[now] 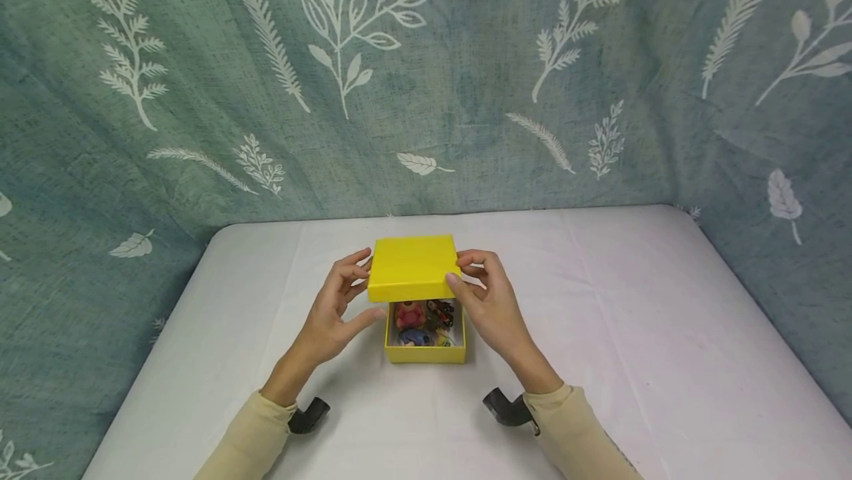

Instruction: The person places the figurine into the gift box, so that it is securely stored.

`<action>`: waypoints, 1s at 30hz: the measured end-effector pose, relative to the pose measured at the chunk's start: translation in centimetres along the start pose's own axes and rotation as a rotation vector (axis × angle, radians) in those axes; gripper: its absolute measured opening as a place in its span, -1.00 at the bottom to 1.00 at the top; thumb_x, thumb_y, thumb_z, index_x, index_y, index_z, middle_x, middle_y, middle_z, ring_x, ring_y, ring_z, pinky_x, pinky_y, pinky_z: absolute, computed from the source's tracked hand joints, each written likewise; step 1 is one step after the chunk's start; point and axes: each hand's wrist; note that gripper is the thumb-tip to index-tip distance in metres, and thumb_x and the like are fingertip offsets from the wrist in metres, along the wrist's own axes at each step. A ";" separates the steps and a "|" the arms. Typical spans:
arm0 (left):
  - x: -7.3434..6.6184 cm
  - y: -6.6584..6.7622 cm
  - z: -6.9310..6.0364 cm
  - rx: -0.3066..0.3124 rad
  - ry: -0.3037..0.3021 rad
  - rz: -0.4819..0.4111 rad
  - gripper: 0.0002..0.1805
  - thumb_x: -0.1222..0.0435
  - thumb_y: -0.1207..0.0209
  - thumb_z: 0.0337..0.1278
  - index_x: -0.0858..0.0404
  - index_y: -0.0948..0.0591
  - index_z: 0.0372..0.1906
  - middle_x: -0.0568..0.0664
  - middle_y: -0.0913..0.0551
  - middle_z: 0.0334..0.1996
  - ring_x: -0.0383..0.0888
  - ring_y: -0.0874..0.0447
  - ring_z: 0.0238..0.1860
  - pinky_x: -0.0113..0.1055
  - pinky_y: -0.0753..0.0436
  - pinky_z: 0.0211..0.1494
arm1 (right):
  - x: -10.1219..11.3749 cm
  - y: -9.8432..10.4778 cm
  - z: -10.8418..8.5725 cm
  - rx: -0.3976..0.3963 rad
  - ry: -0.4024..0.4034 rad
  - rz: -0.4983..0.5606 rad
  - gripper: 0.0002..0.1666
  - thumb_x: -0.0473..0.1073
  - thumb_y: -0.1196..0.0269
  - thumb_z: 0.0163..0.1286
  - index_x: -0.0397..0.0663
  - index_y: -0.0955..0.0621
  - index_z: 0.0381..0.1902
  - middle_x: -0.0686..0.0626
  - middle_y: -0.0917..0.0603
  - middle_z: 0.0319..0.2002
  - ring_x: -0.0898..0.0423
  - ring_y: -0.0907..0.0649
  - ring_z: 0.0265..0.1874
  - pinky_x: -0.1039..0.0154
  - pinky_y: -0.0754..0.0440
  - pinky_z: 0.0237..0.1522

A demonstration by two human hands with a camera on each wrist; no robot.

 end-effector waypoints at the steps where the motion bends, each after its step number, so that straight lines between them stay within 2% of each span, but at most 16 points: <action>1: 0.0 0.0 0.0 -0.006 0.007 -0.006 -0.54 0.58 -0.30 0.04 0.57 -0.31 -0.03 0.48 -0.15 0.36 0.30 -0.25 0.41 -0.03 -0.45 0.32 | -0.1 0.0 0.0 0.001 0.009 0.000 -0.64 -0.26 -0.17 0.46 -0.30 -0.36 0.10 -0.19 -0.37 0.28 0.09 -0.49 0.10 0.53 -0.57 0.01; 3: -0.1 0.0 0.0 -0.018 0.016 -0.011 -0.56 0.58 -0.31 0.03 0.57 -0.33 -0.05 0.48 -0.17 0.34 0.28 -0.25 0.41 -0.04 -0.46 0.31 | -0.2 0.0 0.0 0.014 0.027 -0.008 -0.61 -0.32 -0.16 0.44 -0.31 -0.36 0.16 -0.22 -0.35 0.31 0.02 -0.48 0.15 0.55 -0.55 0.04; 6: 0.0 -0.1 0.0 -0.034 0.026 0.002 -0.57 0.57 -0.33 0.01 0.55 -0.35 -0.08 0.46 -0.19 0.34 0.27 -0.25 0.42 -0.04 -0.48 0.30 | -0.3 0.1 0.0 0.051 0.030 -0.030 -0.46 -0.40 -0.13 0.42 -0.25 -0.32 0.33 -0.22 -0.29 0.39 -0.12 -0.44 0.24 0.57 -0.51 0.09; 10: 0.8 -0.1 -0.1 -0.042 0.010 0.023 -0.55 0.57 -0.36 -0.03 0.53 -0.36 -0.09 0.43 -0.20 0.35 0.29 -0.22 0.42 -0.04 -0.49 0.29 | -0.3 0.1 0.0 0.091 0.018 -0.069 -0.28 -0.39 -0.12 0.43 -0.14 -0.19 0.50 -0.19 -0.21 0.47 -0.20 -0.41 0.30 0.58 -0.49 0.11; 13: 2.0 -0.2 -0.2 -0.029 -0.006 -0.005 -0.53 0.60 -0.36 -0.06 0.49 -0.37 -0.07 0.37 -0.18 0.39 0.26 -0.18 0.45 -0.10 -0.47 0.34 | -0.3 0.1 0.0 0.094 0.016 -0.092 -0.26 -0.39 -0.12 0.43 -0.11 -0.17 0.51 -0.17 -0.22 0.47 -0.18 -0.41 0.31 0.59 -0.48 0.11; 18: 3.7 0.0 -0.4 -0.001 0.006 -0.096 -0.51 0.57 -0.38 -0.07 0.40 -0.39 -0.03 0.21 -0.16 0.46 0.13 -0.14 0.50 -0.29 -0.40 0.40 | -0.3 0.0 0.1 0.083 0.017 -0.112 -0.24 -0.44 -0.08 0.38 -0.09 -0.19 0.51 -0.13 -0.23 0.46 -0.13 -0.37 0.35 0.59 -0.45 0.15; 23: 4.0 0.2 -0.4 0.010 -0.012 -0.135 -0.37 0.56 -0.39 -0.09 0.40 -0.41 0.16 0.17 -0.19 0.46 0.08 -0.17 0.49 -0.26 -0.42 0.39 | -0.3 0.0 0.1 0.082 -0.013 -0.116 -0.20 -0.45 -0.05 0.33 -0.10 -0.17 0.52 -0.16 -0.23 0.46 -0.16 -0.38 0.35 0.58 -0.49 0.11; 27: 4.1 0.2 -0.4 0.018 -0.033 -0.139 -0.19 0.60 -0.38 -0.10 0.42 -0.32 0.35 0.20 -0.18 0.45 0.11 -0.19 0.47 -0.23 -0.42 0.38 | -0.3 0.1 0.1 0.096 -0.039 -0.112 -0.24 -0.43 -0.04 0.36 -0.16 -0.17 0.51 -0.24 -0.26 0.43 -0.23 -0.45 0.29 0.52 -0.54 0.09; 30: 4.1 0.1 -0.4 0.019 -0.043 -0.135 -0.14 0.61 -0.37 -0.10 0.44 -0.28 0.40 0.23 -0.17 0.45 0.15 -0.19 0.45 -0.23 -0.42 0.38 | -0.4 0.1 0.0 0.111 -0.047 -0.105 -0.25 -0.41 -0.05 0.39 -0.17 -0.16 0.51 -0.28 -0.25 0.43 -0.25 -0.47 0.27 0.48 -0.55 0.11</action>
Point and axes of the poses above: each hand's wrist, its own z-axis towards the middle knuckle, its own y-axis out of the back of the hand, x = y × z
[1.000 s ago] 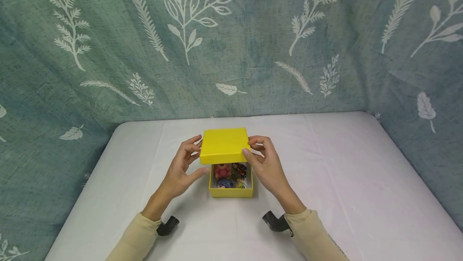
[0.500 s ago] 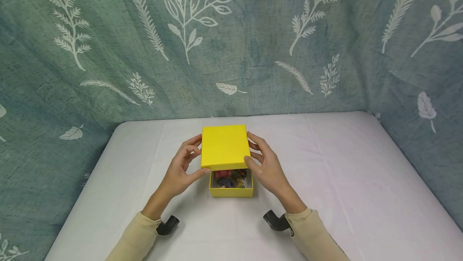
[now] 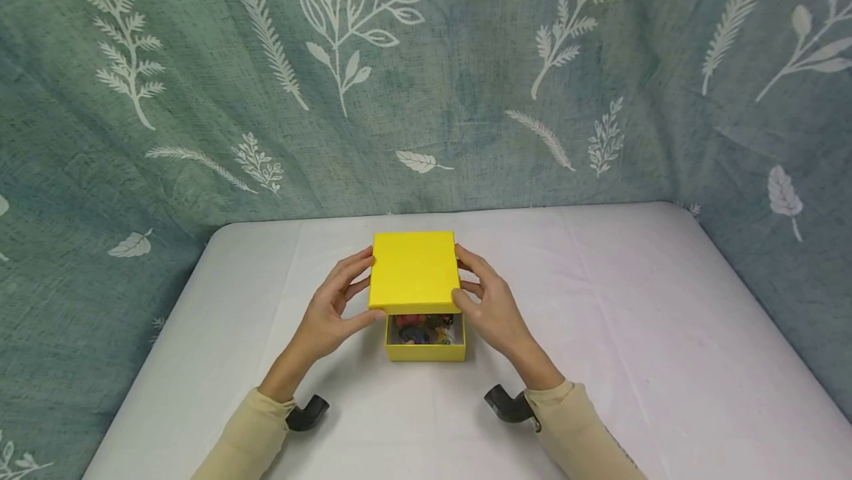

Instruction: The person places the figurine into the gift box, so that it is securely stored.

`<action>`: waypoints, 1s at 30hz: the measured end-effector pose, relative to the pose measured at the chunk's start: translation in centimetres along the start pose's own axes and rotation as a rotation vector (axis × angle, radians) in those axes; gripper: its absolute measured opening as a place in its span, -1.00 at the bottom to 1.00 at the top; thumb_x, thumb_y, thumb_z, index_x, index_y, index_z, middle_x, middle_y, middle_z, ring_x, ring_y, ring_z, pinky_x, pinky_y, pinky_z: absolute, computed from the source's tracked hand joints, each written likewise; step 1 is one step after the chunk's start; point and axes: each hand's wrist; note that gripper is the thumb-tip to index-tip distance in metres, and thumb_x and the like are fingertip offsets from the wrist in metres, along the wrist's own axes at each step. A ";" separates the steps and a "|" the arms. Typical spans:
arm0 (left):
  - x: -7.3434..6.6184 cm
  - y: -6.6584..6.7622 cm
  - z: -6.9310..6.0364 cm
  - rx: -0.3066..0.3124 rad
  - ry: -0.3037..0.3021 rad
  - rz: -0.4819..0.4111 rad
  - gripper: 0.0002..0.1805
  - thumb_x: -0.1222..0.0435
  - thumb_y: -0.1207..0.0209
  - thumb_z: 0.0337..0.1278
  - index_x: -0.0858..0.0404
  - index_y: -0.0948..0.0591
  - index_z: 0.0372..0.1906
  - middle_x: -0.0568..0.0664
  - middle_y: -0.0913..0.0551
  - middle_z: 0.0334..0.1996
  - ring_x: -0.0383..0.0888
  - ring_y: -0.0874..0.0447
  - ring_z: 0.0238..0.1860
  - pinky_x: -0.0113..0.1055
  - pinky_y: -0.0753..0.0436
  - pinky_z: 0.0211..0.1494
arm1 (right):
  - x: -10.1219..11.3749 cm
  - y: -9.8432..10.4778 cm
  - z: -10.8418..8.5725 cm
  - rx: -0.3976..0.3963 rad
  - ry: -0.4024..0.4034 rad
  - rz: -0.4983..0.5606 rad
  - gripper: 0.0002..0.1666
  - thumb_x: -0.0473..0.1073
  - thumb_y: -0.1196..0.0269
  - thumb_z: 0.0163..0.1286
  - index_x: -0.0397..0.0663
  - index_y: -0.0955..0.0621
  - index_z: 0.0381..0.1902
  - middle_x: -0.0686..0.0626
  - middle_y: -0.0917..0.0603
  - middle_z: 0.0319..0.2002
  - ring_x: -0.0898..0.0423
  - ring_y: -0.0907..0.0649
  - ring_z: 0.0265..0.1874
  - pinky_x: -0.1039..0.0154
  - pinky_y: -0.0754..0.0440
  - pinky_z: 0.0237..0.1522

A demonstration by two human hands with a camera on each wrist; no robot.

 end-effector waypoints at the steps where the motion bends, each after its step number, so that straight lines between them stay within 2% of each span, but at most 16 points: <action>1: 0.0 0.0 0.0 -0.001 -0.001 0.001 -0.12 0.62 -0.36 -0.10 0.44 -0.26 0.41 0.24 -0.17 0.45 0.16 -0.20 0.45 -0.22 -0.42 0.38 | 0.0 0.0 0.0 0.006 0.000 0.001 -0.25 -0.41 -0.06 0.40 -0.18 -0.16 0.51 -0.28 -0.23 0.44 -0.25 -0.47 0.28 0.46 -0.55 0.12; 6: 0.1 -0.1 0.1 -0.001 0.021 0.015 -0.04 0.60 -0.37 -0.08 0.39 -0.18 0.48 0.21 -0.13 0.47 0.14 -0.19 0.45 -0.23 -0.41 0.39 | -0.1 0.0 0.1 0.035 -0.006 -0.008 -0.21 -0.39 -0.07 0.41 -0.17 -0.09 0.53 -0.27 -0.18 0.47 -0.23 -0.41 0.33 0.38 -0.54 0.18; 12: 0.2 -0.3 -0.1 0.001 0.059 0.030 -0.06 0.52 -0.38 -0.03 0.32 -0.19 0.49 0.10 -0.09 0.51 0.02 -0.16 0.50 -0.31 -0.39 0.39 | -0.2 0.0 0.1 0.079 -0.006 -0.079 -0.14 -0.30 -0.17 0.43 -0.19 -0.03 0.54 -0.26 -0.12 0.50 -0.20 -0.26 0.43 0.13 -0.41 0.34; 17: 0.3 -0.3 0.0 0.009 0.055 0.053 -0.03 0.50 -0.39 -0.02 0.32 -0.15 0.51 0.11 -0.12 0.50 0.04 -0.20 0.48 -0.29 -0.43 0.37 | 0.0 0.4 0.1 0.115 0.001 -0.161 -0.01 -0.15 -0.30 0.37 -0.15 0.00 0.56 -0.18 -0.09 0.53 -0.15 -0.19 0.48 0.06 -0.32 0.41; 19: 0.1 -0.3 0.0 0.011 0.054 0.084 -0.02 0.52 -0.40 -0.06 0.37 -0.15 0.50 0.18 -0.14 0.47 0.10 -0.22 0.45 -0.22 -0.45 0.36 | -0.1 0.5 0.1 0.132 0.004 -0.170 0.06 -0.13 -0.34 0.33 -0.11 0.02 0.57 -0.14 -0.08 0.54 -0.12 -0.17 0.49 0.06 -0.30 0.42; 24: -1.8 -0.5 0.2 0.011 0.058 0.135 -0.02 0.57 -0.41 -0.12 0.52 -0.16 0.45 0.38 -0.18 0.40 0.25 -0.24 0.41 0.01 -0.43 0.33 | -0.6 0.5 0.1 0.158 0.003 -0.167 0.14 -0.11 -0.41 0.25 -0.07 0.03 0.57 -0.11 -0.08 0.54 -0.11 -0.17 0.49 0.01 -0.31 0.42; 26: -2.3 -0.5 0.3 0.009 0.057 0.144 -0.03 0.57 -0.42 -0.13 0.54 -0.16 0.44 0.40 -0.18 0.39 0.26 -0.24 0.40 0.04 -0.42 0.33 | -0.6 0.4 0.2 0.156 0.000 -0.168 0.15 -0.11 -0.43 0.23 -0.09 0.02 0.57 -0.12 -0.09 0.53 -0.11 -0.18 0.48 0.00 -0.32 0.42; 30: -0.9 -0.5 0.2 0.008 0.065 0.170 -0.01 0.54 -0.44 -0.13 0.48 -0.18 0.45 0.33 -0.19 0.41 0.20 -0.24 0.42 -0.01 -0.42 0.36 | -0.5 0.4 0.2 0.149 -0.014 -0.182 0.18 -0.10 -0.44 0.21 -0.13 0.03 0.56 -0.15 -0.07 0.53 -0.13 -0.20 0.47 -0.01 -0.33 0.41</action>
Point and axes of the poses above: each hand's wrist, its own z-axis towards the middle knuckle, its own y-axis out of the back of the hand, x = y × z
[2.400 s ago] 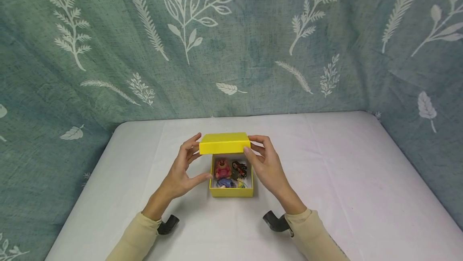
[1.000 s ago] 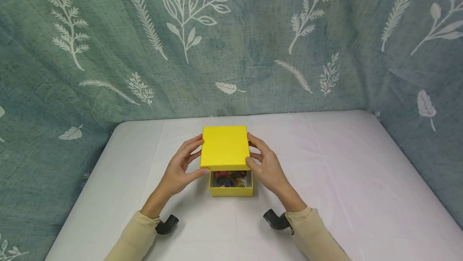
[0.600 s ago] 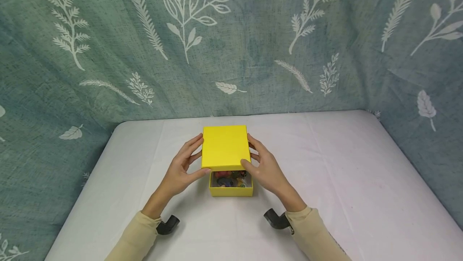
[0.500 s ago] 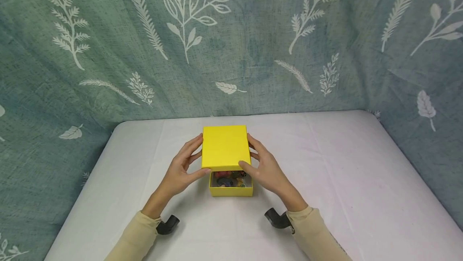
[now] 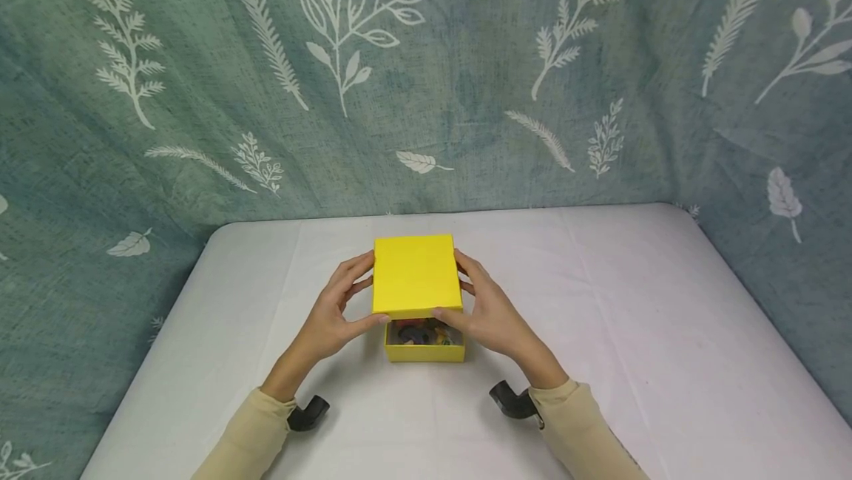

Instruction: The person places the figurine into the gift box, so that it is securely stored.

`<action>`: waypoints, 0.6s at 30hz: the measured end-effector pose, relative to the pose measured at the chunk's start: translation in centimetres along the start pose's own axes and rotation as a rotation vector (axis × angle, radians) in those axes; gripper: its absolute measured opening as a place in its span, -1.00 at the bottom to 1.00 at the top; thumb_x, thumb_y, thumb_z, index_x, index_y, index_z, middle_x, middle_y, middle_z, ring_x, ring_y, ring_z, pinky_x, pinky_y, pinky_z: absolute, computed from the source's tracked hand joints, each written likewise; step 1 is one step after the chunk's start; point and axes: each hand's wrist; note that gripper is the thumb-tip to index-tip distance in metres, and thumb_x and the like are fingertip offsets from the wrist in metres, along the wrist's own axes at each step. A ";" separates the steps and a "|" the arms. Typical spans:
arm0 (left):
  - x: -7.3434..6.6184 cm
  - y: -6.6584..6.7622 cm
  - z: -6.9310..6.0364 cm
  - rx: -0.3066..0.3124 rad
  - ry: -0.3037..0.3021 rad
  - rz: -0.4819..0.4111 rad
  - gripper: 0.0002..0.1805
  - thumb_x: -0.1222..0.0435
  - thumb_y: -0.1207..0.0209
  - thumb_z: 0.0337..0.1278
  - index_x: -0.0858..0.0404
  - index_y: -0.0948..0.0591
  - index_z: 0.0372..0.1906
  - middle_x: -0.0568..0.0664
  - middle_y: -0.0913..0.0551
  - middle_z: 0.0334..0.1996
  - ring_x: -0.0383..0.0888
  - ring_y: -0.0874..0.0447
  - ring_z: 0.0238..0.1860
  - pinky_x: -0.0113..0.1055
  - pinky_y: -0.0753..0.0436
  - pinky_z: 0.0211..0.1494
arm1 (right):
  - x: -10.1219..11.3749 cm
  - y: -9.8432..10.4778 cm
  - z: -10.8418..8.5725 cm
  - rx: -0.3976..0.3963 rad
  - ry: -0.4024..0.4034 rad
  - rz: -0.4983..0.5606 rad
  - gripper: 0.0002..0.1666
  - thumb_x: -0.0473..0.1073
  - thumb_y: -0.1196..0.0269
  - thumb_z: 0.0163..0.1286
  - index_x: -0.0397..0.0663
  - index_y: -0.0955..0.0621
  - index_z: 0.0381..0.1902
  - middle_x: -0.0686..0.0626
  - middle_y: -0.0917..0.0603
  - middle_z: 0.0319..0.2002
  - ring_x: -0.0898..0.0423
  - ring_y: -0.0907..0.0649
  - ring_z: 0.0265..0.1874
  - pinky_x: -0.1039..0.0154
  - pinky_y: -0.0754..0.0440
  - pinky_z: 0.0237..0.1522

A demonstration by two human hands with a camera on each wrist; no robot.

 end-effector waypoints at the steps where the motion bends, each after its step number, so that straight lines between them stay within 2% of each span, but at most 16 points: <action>1: 0.4 0.0 0.0 0.002 0.005 0.002 -0.01 0.53 -0.44 -0.13 0.45 -0.18 0.46 0.30 -0.19 0.42 0.18 -0.24 0.42 -0.04 -0.42 0.37 | 0.0 0.0 0.0 -0.001 -0.005 -0.007 0.18 -0.09 -0.44 0.21 -0.14 0.03 0.56 -0.16 -0.06 0.53 -0.13 -0.21 0.47 0.00 -0.33 0.41; 4: 1.4 -0.1 -0.1 0.011 0.016 0.010 -0.01 0.48 -0.45 -0.10 0.36 -0.19 0.48 0.19 -0.19 0.44 0.09 -0.24 0.44 -0.13 -0.42 0.38 | 0.0 -0.1 0.1 -0.005 -0.007 -0.027 0.15 -0.10 -0.44 0.22 -0.16 0.00 0.55 -0.18 -0.07 0.53 -0.15 -0.22 0.46 -0.01 -0.35 0.40; 9: 1.7 -0.2 -0.6 0.033 0.029 0.060 -0.08 0.35 -0.46 -0.05 0.27 -0.28 0.46 0.13 -0.19 0.44 0.05 -0.29 0.42 -0.20 -0.44 0.37 | -0.1 -0.3 -0.2 -0.004 0.002 -0.060 0.11 -0.14 -0.45 0.20 -0.19 -0.07 0.53 -0.19 -0.12 0.51 -0.16 -0.22 0.46 0.00 -0.36 0.38; 15: 1.5 -0.3 -0.7 0.038 0.015 0.192 -0.15 0.27 -0.47 -0.04 0.23 -0.36 0.41 0.18 -0.20 0.42 0.08 -0.28 0.42 -0.06 -0.44 0.37 | 0.0 -0.5 -0.3 -0.012 0.020 -0.099 0.10 -0.16 -0.45 0.19 -0.23 -0.08 0.53 -0.20 -0.13 0.50 -0.15 -0.25 0.44 0.04 -0.40 0.35; 18: 1.4 -0.4 -0.5 0.043 0.023 0.219 -0.16 0.25 -0.48 -0.05 0.21 -0.38 0.40 0.16 -0.20 0.42 0.06 -0.27 0.43 -0.03 -0.41 0.39 | 0.0 -0.5 -0.4 -0.018 0.028 -0.123 0.11 -0.16 -0.46 0.18 -0.24 -0.08 0.52 -0.21 -0.15 0.49 -0.15 -0.29 0.42 0.00 -0.42 0.34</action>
Point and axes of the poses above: each hand's wrist, its own z-axis towards the middle knuckle, its own y-axis out of the back of the hand, x = y × z
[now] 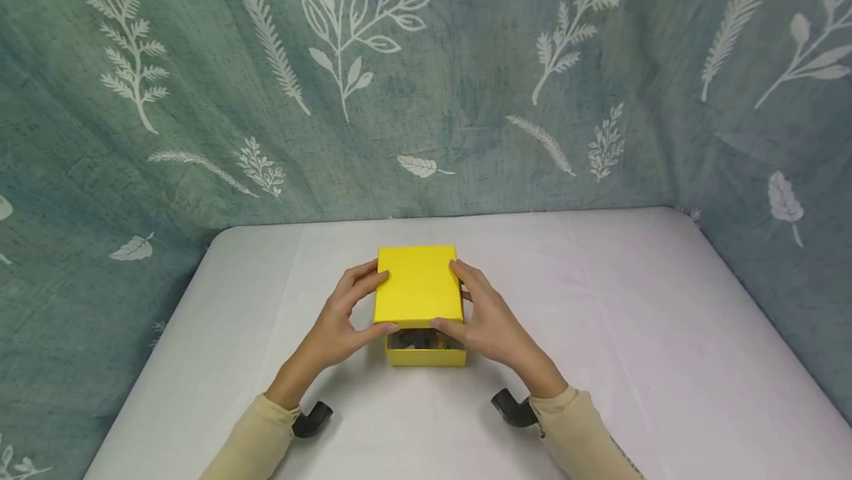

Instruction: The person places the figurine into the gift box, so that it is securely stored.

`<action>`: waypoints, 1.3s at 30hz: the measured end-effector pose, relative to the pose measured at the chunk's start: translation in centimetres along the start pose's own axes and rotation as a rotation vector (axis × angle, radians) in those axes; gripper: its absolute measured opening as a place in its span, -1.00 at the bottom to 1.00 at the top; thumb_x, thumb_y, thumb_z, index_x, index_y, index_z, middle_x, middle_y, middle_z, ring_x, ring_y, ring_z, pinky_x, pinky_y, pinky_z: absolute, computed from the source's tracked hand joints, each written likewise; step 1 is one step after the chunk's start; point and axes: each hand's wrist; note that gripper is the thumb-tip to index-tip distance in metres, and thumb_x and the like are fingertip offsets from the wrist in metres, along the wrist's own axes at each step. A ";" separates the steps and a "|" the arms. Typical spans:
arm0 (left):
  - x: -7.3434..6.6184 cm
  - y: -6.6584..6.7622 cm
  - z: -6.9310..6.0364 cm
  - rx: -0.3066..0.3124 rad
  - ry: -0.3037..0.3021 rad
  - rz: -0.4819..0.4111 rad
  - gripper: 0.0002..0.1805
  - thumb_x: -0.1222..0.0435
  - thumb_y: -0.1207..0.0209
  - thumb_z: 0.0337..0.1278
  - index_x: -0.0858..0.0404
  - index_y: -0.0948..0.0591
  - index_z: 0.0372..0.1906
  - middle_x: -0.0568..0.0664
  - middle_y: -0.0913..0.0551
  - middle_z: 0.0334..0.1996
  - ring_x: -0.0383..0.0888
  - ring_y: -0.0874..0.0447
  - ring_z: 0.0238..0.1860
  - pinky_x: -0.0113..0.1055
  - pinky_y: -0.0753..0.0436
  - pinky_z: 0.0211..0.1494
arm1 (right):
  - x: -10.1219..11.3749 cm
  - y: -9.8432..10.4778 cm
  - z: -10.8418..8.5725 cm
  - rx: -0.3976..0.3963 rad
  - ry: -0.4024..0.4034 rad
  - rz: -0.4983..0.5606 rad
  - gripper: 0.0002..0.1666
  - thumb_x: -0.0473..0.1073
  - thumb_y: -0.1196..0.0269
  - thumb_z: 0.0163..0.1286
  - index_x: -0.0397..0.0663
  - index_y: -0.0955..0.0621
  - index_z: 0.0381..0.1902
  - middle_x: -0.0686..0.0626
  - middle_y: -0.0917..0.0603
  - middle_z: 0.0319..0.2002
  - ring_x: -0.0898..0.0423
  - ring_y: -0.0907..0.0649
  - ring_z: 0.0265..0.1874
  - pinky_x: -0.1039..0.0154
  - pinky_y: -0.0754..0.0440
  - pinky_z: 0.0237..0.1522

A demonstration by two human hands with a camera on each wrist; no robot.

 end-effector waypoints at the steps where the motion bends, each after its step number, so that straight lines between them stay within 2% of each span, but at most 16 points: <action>1: 0.0 -0.1 0.0 0.003 0.004 0.001 -0.15 0.25 -0.48 -0.05 0.22 -0.37 0.40 0.16 -0.20 0.42 0.05 -0.27 0.42 -0.04 -0.41 0.39 | -0.1 0.0 -0.1 -0.001 0.000 -0.009 0.11 -0.15 -0.46 0.18 -0.25 -0.09 0.52 -0.21 -0.16 0.49 -0.16 -0.30 0.41 -0.02 -0.43 0.34; 6: 0.0 -0.4 -0.1 0.019 0.011 -0.017 -0.09 0.24 -0.48 -0.06 0.26 -0.31 0.44 0.17 -0.20 0.41 0.05 -0.37 0.37 -0.12 -0.48 0.34 | -0.6 -0.1 -0.4 -0.004 -0.012 -0.050 0.11 -0.12 -0.46 0.17 -0.24 -0.10 0.52 -0.22 -0.19 0.48 -0.17 -0.33 0.39 -0.05 -0.45 0.31; 11: 0.2 -0.8 -0.1 0.046 0.027 -0.050 -0.03 0.23 -0.48 -0.06 0.28 -0.23 0.47 0.14 -0.21 0.39 0.04 -0.36 0.37 -0.20 -0.46 0.36 | -1.1 -0.1 -0.8 -0.011 -0.031 -0.089 0.10 -0.04 -0.46 0.18 -0.21 -0.13 0.51 -0.22 -0.22 0.47 -0.22 -0.36 0.36 -0.14 -0.44 0.29; 17: 0.2 -0.7 -0.3 0.084 0.062 -0.014 -0.07 0.19 -0.48 -0.05 0.32 -0.29 0.44 0.17 -0.22 0.38 0.04 -0.43 0.32 -0.13 -0.49 0.34 | -1.4 -0.3 -1.0 -0.018 -0.044 -0.123 0.10 0.01 -0.47 0.16 -0.20 -0.17 0.50 -0.23 -0.27 0.44 -0.25 -0.41 0.31 -0.22 -0.42 0.27; 25: 0.1 -0.6 -0.2 0.121 0.118 0.008 -0.05 0.17 -0.49 -0.07 0.30 -0.29 0.45 0.15 -0.21 0.37 0.02 -0.47 0.30 -0.23 -0.48 0.34 | -1.6 -0.6 -1.0 -0.012 -0.044 -0.127 0.08 -0.03 -0.47 0.16 -0.20 -0.17 0.49 -0.23 -0.28 0.44 -0.23 -0.42 0.30 -0.19 -0.44 0.25; 32: -0.6 -0.5 -0.2 0.146 0.195 0.029 0.03 0.14 -0.51 -0.11 0.27 -0.24 0.48 0.14 -0.12 0.44 0.06 -0.48 0.29 -0.09 -0.50 0.32 | -1.7 -0.8 -0.9 -0.007 -0.029 -0.122 0.08 -0.06 -0.48 0.15 -0.20 -0.18 0.49 -0.21 -0.28 0.43 -0.19 -0.43 0.30 -0.17 -0.46 0.24; 39: -0.9 -0.2 -0.3 0.184 0.241 0.044 0.03 0.11 -0.49 -0.09 0.26 -0.23 0.49 0.12 -0.12 0.46 0.06 -0.47 0.30 -0.07 -0.48 0.33 | -1.6 -1.0 -1.0 -0.004 -0.029 -0.138 0.08 -0.06 -0.49 0.13 -0.22 -0.20 0.48 -0.23 -0.29 0.42 -0.22 -0.42 0.31 -0.18 -0.46 0.25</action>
Point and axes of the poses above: each hand's wrist, its own z-axis towards the middle knuckle, its own y-axis out of the back of the hand, x = y × z
